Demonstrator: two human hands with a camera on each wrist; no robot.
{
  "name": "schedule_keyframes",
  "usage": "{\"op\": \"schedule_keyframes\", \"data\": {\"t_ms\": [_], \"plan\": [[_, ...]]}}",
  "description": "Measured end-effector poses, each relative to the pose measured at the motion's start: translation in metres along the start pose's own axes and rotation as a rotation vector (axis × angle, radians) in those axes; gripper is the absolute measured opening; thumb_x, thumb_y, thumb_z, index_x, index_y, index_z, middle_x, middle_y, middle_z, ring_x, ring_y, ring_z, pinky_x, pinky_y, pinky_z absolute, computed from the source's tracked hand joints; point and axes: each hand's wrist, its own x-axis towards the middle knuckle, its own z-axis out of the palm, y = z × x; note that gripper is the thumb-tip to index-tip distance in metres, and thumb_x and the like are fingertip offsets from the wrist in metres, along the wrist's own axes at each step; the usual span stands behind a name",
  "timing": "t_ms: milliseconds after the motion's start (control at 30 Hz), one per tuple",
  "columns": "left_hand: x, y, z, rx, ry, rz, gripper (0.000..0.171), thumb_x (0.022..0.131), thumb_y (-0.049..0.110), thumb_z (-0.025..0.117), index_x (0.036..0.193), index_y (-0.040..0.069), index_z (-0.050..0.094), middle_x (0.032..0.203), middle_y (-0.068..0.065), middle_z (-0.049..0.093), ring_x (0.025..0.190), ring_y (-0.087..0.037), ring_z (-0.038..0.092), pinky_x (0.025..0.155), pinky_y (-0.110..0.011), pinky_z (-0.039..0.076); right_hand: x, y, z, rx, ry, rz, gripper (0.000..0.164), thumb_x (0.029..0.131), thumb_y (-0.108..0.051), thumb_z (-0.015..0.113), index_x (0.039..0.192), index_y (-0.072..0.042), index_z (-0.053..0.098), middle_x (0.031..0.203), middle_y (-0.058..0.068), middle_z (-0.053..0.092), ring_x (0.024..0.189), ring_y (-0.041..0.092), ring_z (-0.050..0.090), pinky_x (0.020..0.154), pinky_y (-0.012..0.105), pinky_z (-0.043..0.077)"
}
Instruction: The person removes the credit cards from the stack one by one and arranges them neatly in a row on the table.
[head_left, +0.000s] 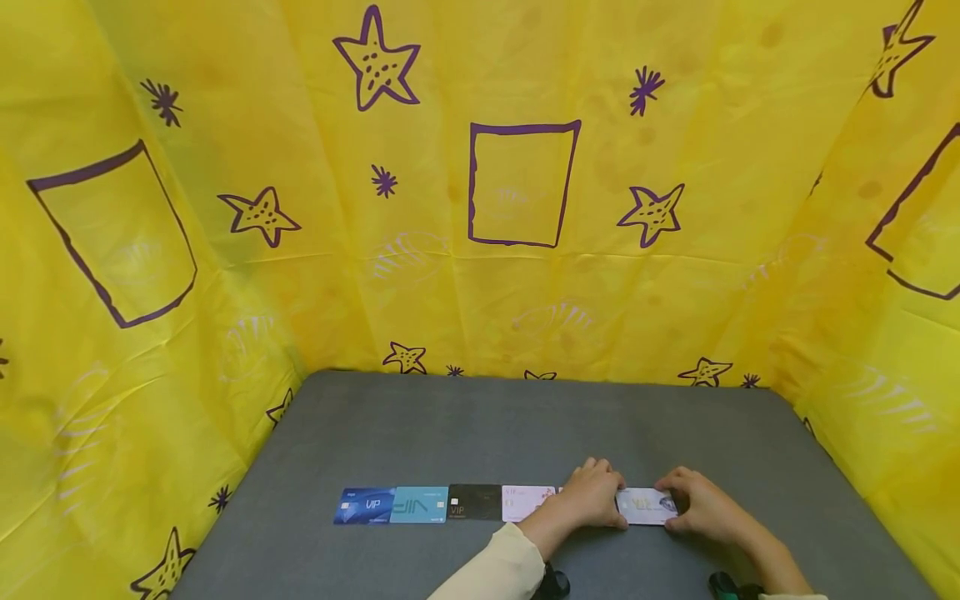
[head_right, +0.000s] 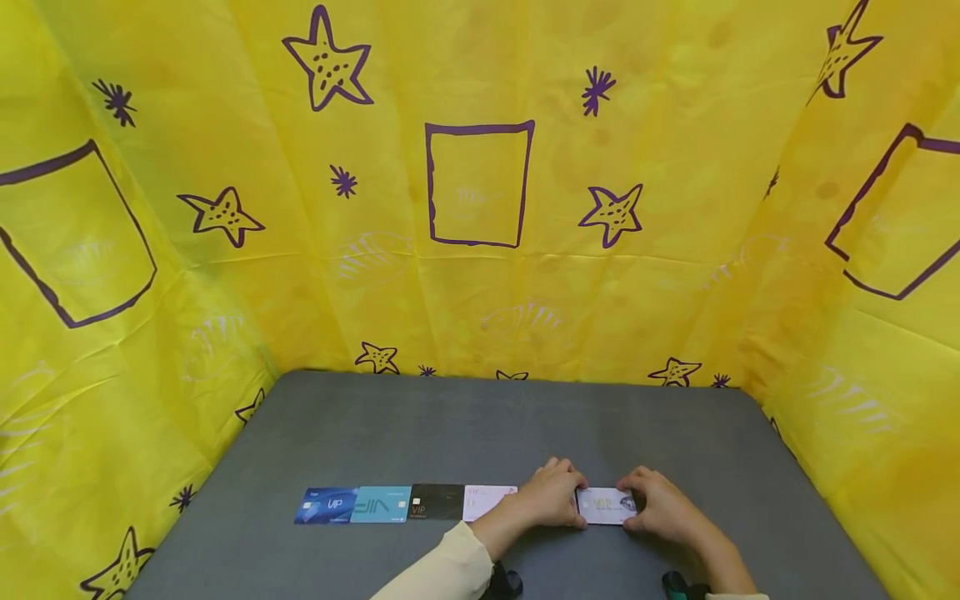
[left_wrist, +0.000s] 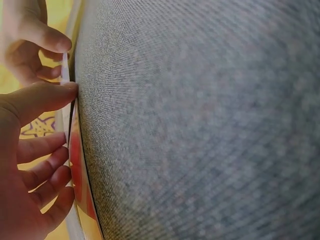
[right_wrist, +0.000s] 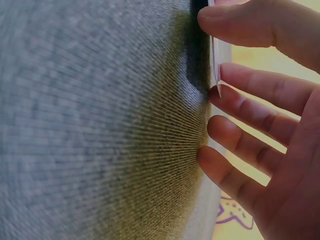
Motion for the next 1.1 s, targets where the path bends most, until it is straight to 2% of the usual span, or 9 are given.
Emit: {"op": "schedule_keyframes", "data": {"t_ms": [300,633,1100], "plan": [[-0.0016,0.0006,-0.0015,0.017,0.005,0.009,0.047,0.069,0.047,0.084,0.109,0.027,0.07,0.098,0.011,0.059,0.088,-0.006,0.048,0.071,-0.021,0.038,0.0,-0.0022,0.004,-0.014,0.024,-0.009,0.043,0.063,-0.019,0.086,0.1,-0.006,0.069,0.097,0.0,0.057,0.082,0.002,0.046,0.068,0.022,0.041],[-0.0039,0.0006,-0.0038,0.013,-0.014,0.013,0.046,0.07,0.046,0.084,0.109,0.027,0.071,0.101,0.01,0.06,0.09,-0.006,0.049,0.073,-0.022,0.04,0.0,-0.0002,0.0047,0.006,-0.012,0.011,0.045,0.064,-0.022,0.086,0.102,-0.006,0.069,0.095,0.0,0.052,0.08,0.002,0.042,0.066,0.022,0.037],[-0.005,0.0007,-0.0055,0.015,-0.025,0.012,0.045,0.072,0.046,0.082,0.112,0.029,0.07,0.105,0.011,0.06,0.093,-0.006,0.05,0.076,-0.022,0.041,0.0001,-0.0037,0.0046,0.015,-0.006,0.027,0.045,0.064,-0.02,0.085,0.104,-0.004,0.07,0.094,0.001,0.052,0.079,0.002,0.043,0.066,0.022,0.037]]}}
